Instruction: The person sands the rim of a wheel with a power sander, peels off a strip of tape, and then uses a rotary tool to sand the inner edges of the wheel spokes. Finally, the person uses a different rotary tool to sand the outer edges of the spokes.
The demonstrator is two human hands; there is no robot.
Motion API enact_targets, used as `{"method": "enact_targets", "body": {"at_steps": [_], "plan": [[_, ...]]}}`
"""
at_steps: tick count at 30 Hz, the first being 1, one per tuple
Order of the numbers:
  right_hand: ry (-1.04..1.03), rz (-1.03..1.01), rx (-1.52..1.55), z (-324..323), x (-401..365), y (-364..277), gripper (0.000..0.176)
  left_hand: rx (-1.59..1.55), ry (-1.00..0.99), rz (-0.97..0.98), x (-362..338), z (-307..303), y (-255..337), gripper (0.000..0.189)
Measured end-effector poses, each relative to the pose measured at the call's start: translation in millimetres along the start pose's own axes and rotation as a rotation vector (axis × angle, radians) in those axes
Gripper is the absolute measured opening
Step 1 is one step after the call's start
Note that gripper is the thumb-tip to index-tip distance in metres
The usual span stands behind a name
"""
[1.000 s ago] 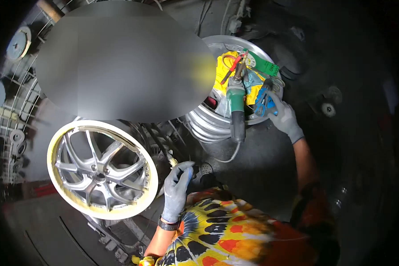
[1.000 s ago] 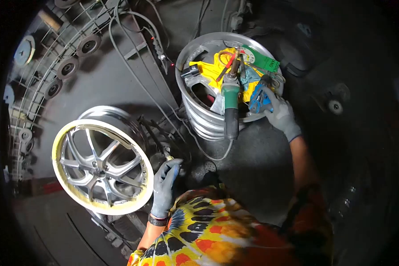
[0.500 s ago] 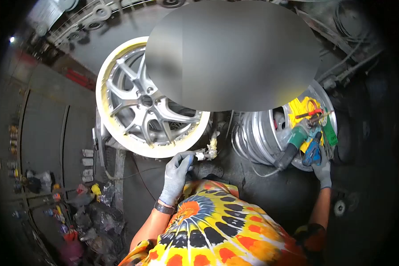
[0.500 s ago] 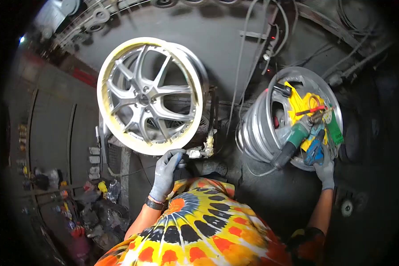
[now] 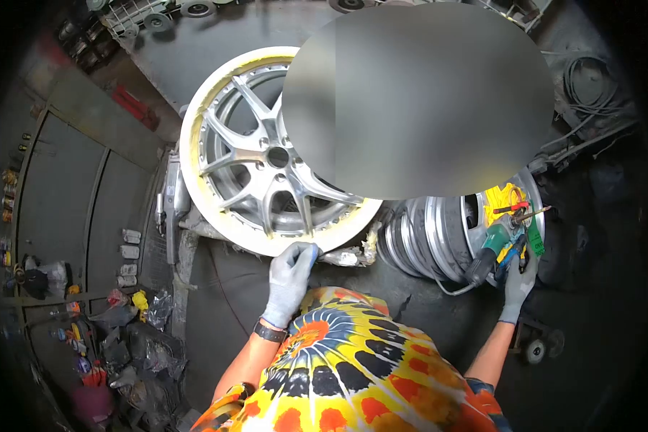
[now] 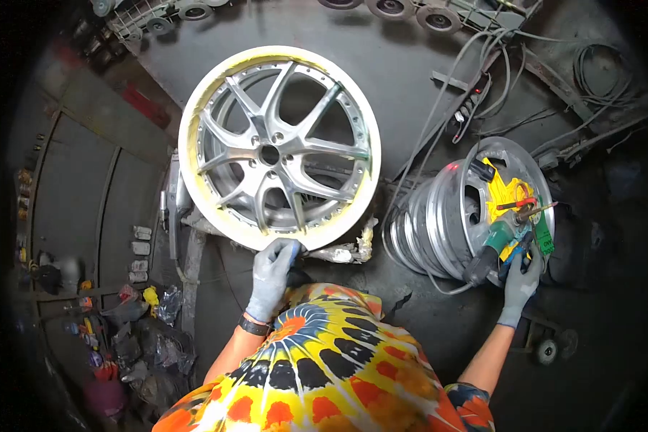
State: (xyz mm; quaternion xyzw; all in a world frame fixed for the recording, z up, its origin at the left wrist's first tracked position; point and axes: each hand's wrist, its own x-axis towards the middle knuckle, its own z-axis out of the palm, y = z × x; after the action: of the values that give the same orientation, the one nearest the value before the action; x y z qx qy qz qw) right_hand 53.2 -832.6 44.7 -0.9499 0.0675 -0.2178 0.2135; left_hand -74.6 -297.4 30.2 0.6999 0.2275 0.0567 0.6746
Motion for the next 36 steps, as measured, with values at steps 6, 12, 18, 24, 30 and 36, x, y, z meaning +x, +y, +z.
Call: {"method": "enact_targets", "body": {"at_steps": [6,12,18,24,30,36], "plan": [[0.289,0.038,0.171,24,-49,-141,0.044,0.138,0.561,0.162,56,-158,-7,0.04],[0.129,0.006,0.262,59,-117,-255,0.039,0.746,0.836,0.292,151,-300,-52,0.04],[-0.081,0.171,0.291,63,-166,-303,0.038,1.118,0.632,0.224,202,-324,-112,0.038],[-0.122,0.203,0.343,61,-175,-329,0.037,0.854,0.828,0.142,194,-369,-126,0.035],[-0.168,0.141,0.335,84,-175,-300,0.032,0.481,0.435,0.024,133,-442,-199,0.046],[-0.385,0.116,0.476,90,-162,-390,0.028,0.73,0.335,-0.071,140,-420,-167,0.041]]}}
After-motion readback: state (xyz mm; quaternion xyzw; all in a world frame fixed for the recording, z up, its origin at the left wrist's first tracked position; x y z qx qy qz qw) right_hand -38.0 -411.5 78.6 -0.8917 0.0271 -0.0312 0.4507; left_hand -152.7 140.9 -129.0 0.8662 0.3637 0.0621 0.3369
